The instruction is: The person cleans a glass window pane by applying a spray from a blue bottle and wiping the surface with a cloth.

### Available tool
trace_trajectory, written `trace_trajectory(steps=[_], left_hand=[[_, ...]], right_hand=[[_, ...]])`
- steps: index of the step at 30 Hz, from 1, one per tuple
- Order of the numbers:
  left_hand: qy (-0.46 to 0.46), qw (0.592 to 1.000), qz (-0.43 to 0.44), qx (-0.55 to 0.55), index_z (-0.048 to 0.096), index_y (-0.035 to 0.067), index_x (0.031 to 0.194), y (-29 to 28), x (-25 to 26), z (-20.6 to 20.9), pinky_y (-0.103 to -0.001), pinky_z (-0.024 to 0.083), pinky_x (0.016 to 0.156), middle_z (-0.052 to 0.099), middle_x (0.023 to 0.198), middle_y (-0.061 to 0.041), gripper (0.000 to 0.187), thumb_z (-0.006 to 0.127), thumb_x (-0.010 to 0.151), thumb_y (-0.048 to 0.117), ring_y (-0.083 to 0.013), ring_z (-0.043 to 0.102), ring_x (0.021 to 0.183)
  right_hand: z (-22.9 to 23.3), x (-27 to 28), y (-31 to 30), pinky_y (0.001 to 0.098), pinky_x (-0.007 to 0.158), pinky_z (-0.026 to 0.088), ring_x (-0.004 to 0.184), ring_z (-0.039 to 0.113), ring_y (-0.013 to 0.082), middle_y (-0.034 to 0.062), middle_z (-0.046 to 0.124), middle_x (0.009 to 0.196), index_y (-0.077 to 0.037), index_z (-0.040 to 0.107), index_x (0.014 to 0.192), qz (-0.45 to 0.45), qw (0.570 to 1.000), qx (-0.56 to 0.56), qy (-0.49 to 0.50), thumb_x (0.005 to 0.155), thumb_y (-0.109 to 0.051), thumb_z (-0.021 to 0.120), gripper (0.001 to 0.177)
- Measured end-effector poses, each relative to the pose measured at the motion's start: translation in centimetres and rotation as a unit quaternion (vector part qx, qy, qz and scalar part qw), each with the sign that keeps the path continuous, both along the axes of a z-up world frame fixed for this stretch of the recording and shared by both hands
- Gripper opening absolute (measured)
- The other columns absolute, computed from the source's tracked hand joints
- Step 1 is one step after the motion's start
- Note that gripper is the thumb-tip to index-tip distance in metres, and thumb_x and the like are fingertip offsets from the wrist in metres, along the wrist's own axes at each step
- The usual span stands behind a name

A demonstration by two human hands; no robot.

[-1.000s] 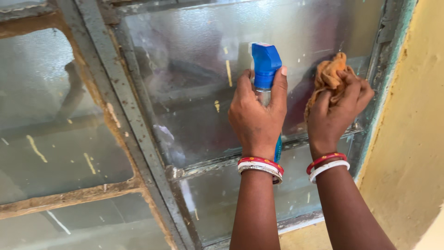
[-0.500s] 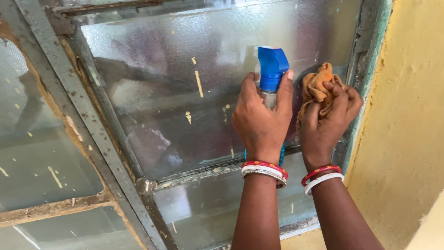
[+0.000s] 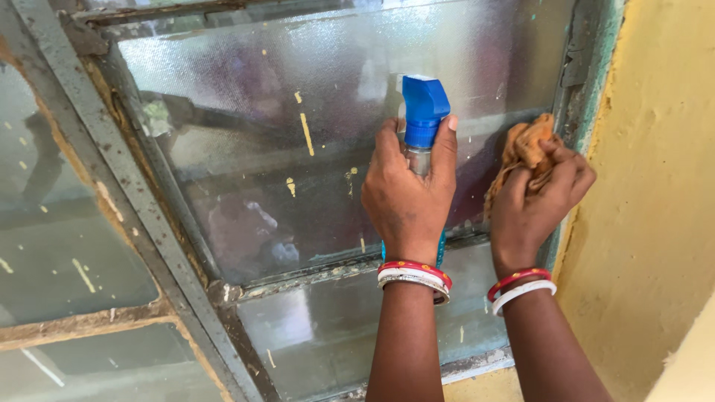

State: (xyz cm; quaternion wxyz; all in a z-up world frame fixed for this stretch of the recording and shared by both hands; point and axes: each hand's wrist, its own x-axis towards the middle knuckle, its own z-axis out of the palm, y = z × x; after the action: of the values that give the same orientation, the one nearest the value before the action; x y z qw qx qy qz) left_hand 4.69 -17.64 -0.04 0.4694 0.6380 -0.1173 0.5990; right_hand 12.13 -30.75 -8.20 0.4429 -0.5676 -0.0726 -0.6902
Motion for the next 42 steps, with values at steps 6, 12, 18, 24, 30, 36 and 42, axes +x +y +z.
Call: trace_trajectory(steps=[6,12,18,24,30,36,42], left_hand=[[0.030,1.000,-0.003,-0.007,0.064,0.003,0.115,-0.1,-0.1,0.0,-0.042,0.055,0.064,0.072,0.084,-0.014,0.058,0.071,0.090,0.054,-0.0312,0.073,0.071],[0.059,0.998,-0.007,-0.001,0.064,0.004,0.116,-0.8,-0.4,0.1,-0.042,0.056,0.064,0.072,0.084,-0.013,0.060,0.070,0.089,0.057,-0.0301,0.074,0.071],[0.026,0.999,0.031,0.010,0.066,0.006,0.113,-0.9,-0.1,0.0,-0.044,0.055,0.066,0.073,0.089,-0.013,0.054,0.071,0.092,0.055,-0.0333,0.074,0.077],[0.009,1.000,0.011,-0.014,0.065,0.005,0.111,-0.7,0.0,-0.1,-0.042,0.056,0.065,0.074,0.088,-0.013,0.050,0.072,0.091,0.050,-0.0309,0.076,0.076],[-0.002,0.999,0.034,-0.008,0.066,0.005,0.111,-0.9,0.2,-0.3,-0.042,0.056,0.068,0.074,0.090,-0.013,0.048,0.073,0.093,0.049,-0.0318,0.075,0.078],[0.005,0.999,0.039,-0.012,0.066,0.004,0.112,-1.0,0.0,-0.1,-0.041,0.056,0.068,0.073,0.087,-0.012,0.048,0.073,0.093,0.047,-0.0304,0.074,0.075],[-0.004,1.000,0.013,-0.026,0.065,0.004,0.113,-0.7,-0.2,-0.3,-0.040,0.057,0.069,0.074,0.088,-0.010,0.046,0.070,0.095,0.046,-0.0266,0.075,0.075]], right_hand=[[-1.0,0.2,-0.3,0.0456,0.123,0.038,0.132,0.046,0.0347,0.0195,0.044,0.133,0.004,0.057,0.131,-0.032,0.999,-0.027,0.008,0.099,0.010,0.054,0.033],[-1.0,-0.2,0.0,0.0479,0.124,0.036,0.139,0.045,0.0379,0.0208,0.044,0.135,0.002,0.057,0.129,-0.020,0.999,-0.024,0.014,0.097,0.008,0.056,0.033],[1.9,-0.9,1.6,0.0515,0.122,0.031,0.138,0.042,0.0406,0.0226,0.043,0.135,-0.001,0.058,0.130,-0.048,0.994,-0.094,-0.002,0.094,0.005,0.064,0.037],[1.0,-2.8,4.3,0.0499,0.115,0.036,0.128,0.047,0.0387,0.0198,0.053,0.131,-0.007,0.065,0.127,0.006,0.989,-0.147,0.010,0.088,0.003,0.068,0.041],[3.7,-2.1,3.3,0.0485,0.112,0.040,0.121,0.049,0.0362,0.0188,0.052,0.123,-0.005,0.067,0.123,0.003,0.987,-0.160,-0.006,0.095,-0.001,0.074,0.029],[8.0,0.0,1.5,0.0472,0.115,0.040,0.124,0.048,0.0367,0.0189,0.049,0.126,-0.004,0.066,0.122,-0.011,0.986,-0.155,-0.053,0.092,0.004,0.069,0.031],[7.5,2.0,-0.9,0.0437,0.119,0.039,0.131,0.049,0.0312,0.0156,0.045,0.130,-0.002,0.062,0.124,0.007,0.992,-0.083,-0.096,0.092,0.011,0.054,0.036]])
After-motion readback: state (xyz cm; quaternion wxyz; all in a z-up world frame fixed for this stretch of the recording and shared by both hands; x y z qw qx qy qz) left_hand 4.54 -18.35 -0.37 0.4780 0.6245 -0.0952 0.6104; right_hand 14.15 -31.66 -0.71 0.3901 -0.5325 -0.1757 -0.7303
